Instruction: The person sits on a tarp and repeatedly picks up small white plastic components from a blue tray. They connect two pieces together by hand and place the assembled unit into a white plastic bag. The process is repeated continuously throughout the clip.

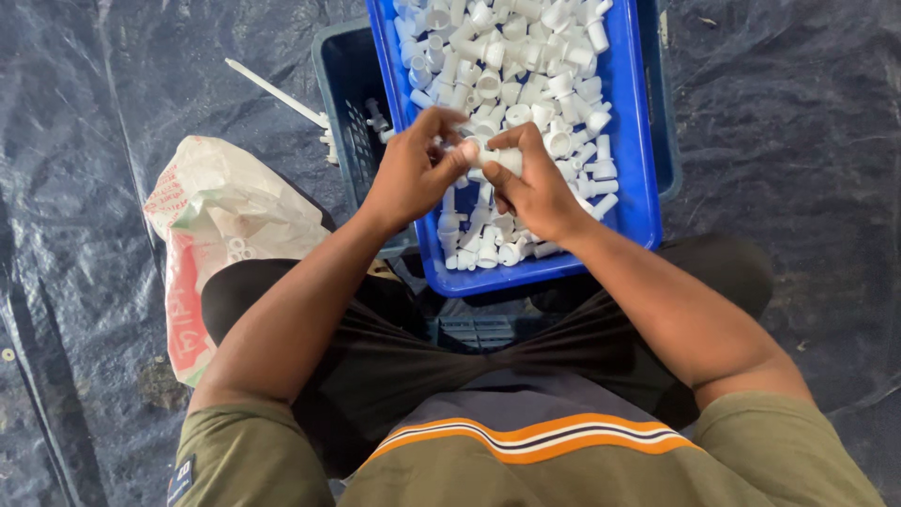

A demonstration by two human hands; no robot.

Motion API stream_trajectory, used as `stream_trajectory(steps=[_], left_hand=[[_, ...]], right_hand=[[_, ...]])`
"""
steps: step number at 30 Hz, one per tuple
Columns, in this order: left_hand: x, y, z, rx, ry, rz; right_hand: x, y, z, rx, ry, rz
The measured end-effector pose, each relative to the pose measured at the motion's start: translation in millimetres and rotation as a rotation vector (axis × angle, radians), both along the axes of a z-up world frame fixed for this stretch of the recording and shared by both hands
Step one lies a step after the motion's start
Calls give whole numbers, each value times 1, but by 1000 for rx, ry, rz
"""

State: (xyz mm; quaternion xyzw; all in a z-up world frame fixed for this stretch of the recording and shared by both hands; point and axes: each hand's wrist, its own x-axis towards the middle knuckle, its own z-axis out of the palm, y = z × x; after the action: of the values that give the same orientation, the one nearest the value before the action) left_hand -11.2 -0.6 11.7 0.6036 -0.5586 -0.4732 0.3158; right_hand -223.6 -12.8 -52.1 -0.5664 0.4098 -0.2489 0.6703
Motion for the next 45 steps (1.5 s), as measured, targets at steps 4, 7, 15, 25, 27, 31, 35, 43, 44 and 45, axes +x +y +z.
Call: stream_trajectory(steps=[4, 7, 15, 25, 27, 31, 35, 43, 44, 45], left_hand=[[-1, 4, -4, 61, -83, -81], [9, 9, -10, -421, -123, -231], [18, 5, -17, -383, 37, -119], [12, 2, -29, 142, 217, 16], [11, 2, -34, 200, 356, 31], [20, 6, -31, -355, -48, -210], [15, 7, -31, -551, 74, -144], [1, 5, -26, -113, -126, -83], [2, 6, -28, -288, -94, -105], [3, 6, -30, -464, -63, -127]], right_hand=[[0, 1, -5, 27, -133, 22], [-10, -10, -1, 502, -369, -24], [-9, -7, 24, -254, -71, 24], [-13, -4, 9, -556, -21, -111], [-15, -5, 3, -605, 72, -117], [-8, -18, 7, 8, -56, -188], [-15, -17, 2, -115, 29, -227], [-13, -15, -8, -126, 9, -194], [-14, -16, -10, 10, -59, -237], [-15, -16, -10, 148, -126, -279]])
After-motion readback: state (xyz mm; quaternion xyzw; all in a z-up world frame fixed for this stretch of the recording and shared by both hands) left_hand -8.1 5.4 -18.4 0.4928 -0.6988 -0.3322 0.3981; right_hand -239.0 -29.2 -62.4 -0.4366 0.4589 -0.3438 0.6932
